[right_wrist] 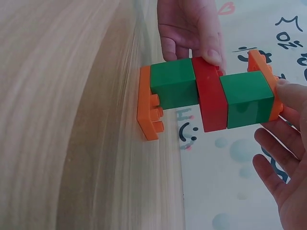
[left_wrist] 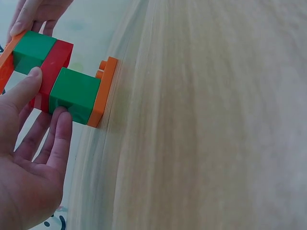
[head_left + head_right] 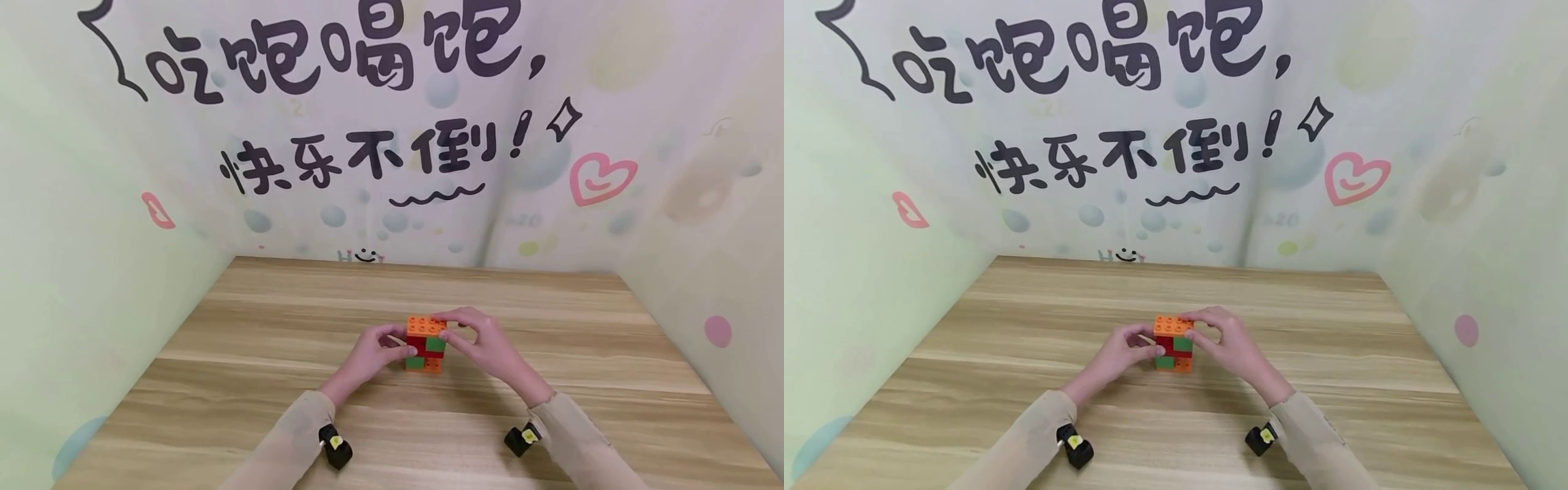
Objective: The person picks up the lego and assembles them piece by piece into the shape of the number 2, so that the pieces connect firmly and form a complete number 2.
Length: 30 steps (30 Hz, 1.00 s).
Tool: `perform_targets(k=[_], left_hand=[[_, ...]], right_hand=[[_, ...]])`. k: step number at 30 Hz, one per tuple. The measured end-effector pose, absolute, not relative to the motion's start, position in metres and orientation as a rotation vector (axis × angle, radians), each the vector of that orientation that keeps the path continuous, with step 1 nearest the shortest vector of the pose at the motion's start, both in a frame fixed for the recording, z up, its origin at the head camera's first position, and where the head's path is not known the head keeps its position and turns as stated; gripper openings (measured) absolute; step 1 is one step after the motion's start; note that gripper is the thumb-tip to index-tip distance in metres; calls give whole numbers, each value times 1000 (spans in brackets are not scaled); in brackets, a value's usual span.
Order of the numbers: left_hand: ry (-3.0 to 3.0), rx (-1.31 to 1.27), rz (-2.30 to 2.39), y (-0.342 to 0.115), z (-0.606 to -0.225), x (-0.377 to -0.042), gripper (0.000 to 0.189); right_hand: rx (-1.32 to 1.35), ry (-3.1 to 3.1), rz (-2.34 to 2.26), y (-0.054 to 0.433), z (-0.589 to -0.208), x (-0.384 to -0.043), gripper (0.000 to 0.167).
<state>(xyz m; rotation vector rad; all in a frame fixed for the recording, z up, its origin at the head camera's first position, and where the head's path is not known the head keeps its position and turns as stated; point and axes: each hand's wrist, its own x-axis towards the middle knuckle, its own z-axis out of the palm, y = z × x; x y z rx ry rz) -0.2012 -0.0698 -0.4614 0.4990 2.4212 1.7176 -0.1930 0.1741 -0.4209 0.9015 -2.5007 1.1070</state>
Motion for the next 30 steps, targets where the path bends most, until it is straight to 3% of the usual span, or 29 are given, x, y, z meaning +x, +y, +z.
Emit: perform_targets(k=[18,30], left_hand=[[2423,472,1716,-67,-459,-204,34],[2361,427,1769,-63,-459,-211,35]], right_hand=[[884,-2536,1042,175,-421,-200,35],[1019,-2444,987,181,-431,-201,82]])
